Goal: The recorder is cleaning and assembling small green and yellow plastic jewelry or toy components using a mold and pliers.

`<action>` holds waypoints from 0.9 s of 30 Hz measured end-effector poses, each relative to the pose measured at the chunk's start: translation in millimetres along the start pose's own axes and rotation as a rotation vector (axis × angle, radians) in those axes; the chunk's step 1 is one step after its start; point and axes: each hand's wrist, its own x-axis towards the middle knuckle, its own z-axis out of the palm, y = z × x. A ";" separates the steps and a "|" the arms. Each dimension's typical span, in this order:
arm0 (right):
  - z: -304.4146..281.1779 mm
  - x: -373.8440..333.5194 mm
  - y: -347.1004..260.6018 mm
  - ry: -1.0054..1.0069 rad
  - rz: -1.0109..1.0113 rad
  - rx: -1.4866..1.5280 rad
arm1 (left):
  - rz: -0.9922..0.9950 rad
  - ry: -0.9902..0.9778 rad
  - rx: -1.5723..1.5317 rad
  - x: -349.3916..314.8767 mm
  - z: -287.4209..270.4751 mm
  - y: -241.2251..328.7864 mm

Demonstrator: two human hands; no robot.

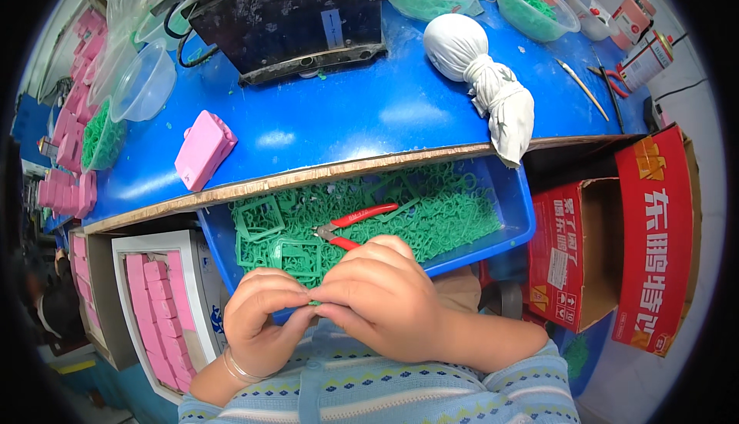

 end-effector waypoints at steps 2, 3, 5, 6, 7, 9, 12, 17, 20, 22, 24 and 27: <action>-1.1 0.8 -2.8 0.003 -0.030 -0.091 | 0.001 0.001 0.012 1.6 -1.0 0.9; -0.7 0.5 -3.9 0.014 -0.059 -0.166 | 0.008 0.001 0.024 2.2 -1.6 1.6; -0.5 -0.7 -4.7 0.026 -0.087 -0.239 | 0.008 -0.009 0.037 2.7 -2.3 2.3; -0.9 -1.5 -4.6 0.017 -0.109 -0.271 | 0.011 -0.017 0.050 2.6 -2.5 2.4; -1.0 -2.1 -4.6 0.007 -0.132 -0.303 | 0.010 -0.019 0.051 2.2 -2.4 2.3; -1.0 -1.9 -4.9 0.011 -0.132 -0.294 | -0.006 -0.025 0.023 1.8 -1.7 1.9; 1.1 -2.7 -3.2 0.022 -0.130 -0.235 | -0.031 -0.021 -0.002 1.7 0.0 2.3; 5.3 -4.7 -0.3 0.021 -0.073 -0.094 | -0.097 0.002 -0.064 -1.9 2.2 1.8; 6.3 -5.7 1.3 0.030 0.006 -0.031 | -0.111 0.016 -0.103 -4.3 3.5 -0.2; 6.6 -6.9 3.4 0.039 0.004 0.026 | -0.110 0.016 -0.123 -4.5 3.4 -0.9; 6.0 -6.6 3.6 0.042 -0.012 -0.004 | -0.100 -0.012 -0.118 -3.7 2.9 -1.5; 5.6 -4.7 1.2 0.068 -0.053 -0.066 | -0.104 0.019 -0.090 -2.9 1.3 1.8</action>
